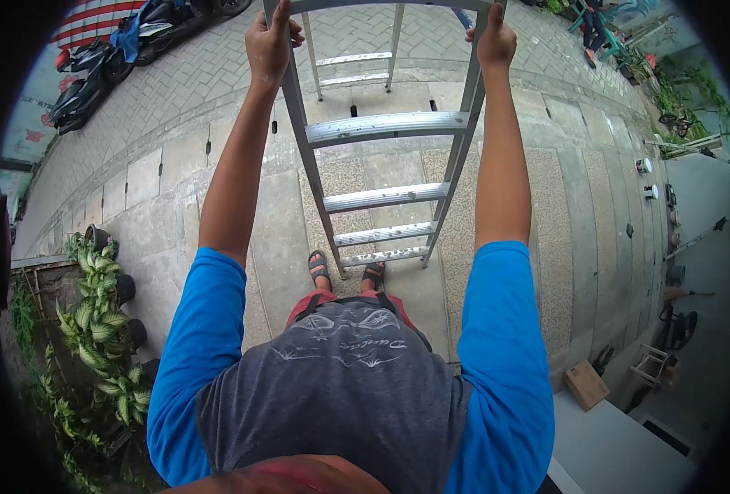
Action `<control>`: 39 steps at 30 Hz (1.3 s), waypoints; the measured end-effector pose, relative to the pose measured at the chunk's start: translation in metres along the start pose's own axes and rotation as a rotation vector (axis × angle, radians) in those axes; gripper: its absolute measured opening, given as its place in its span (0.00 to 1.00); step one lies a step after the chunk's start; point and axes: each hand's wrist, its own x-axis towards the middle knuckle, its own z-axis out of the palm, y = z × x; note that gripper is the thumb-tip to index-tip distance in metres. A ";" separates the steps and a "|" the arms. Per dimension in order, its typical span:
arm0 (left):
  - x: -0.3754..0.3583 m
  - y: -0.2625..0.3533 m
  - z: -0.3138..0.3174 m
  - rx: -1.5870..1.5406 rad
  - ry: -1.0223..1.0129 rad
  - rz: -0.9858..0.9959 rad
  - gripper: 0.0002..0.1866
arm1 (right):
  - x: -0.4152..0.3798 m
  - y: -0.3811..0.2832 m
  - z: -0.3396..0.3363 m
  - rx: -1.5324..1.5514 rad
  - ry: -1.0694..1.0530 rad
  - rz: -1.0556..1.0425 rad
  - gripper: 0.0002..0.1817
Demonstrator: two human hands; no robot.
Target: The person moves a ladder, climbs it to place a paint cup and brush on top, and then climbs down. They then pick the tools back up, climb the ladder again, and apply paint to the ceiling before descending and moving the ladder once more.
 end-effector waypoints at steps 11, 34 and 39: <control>-0.003 0.002 0.009 0.046 0.053 -0.056 0.26 | -0.005 -0.006 0.008 0.104 0.052 0.023 0.49; 0.007 -0.001 0.004 0.110 -0.003 -0.168 0.28 | 0.011 0.010 0.013 0.135 0.014 0.055 0.52; 0.000 0.011 -0.003 0.105 -0.023 -0.165 0.29 | -0.002 0.001 0.007 0.168 0.007 0.046 0.51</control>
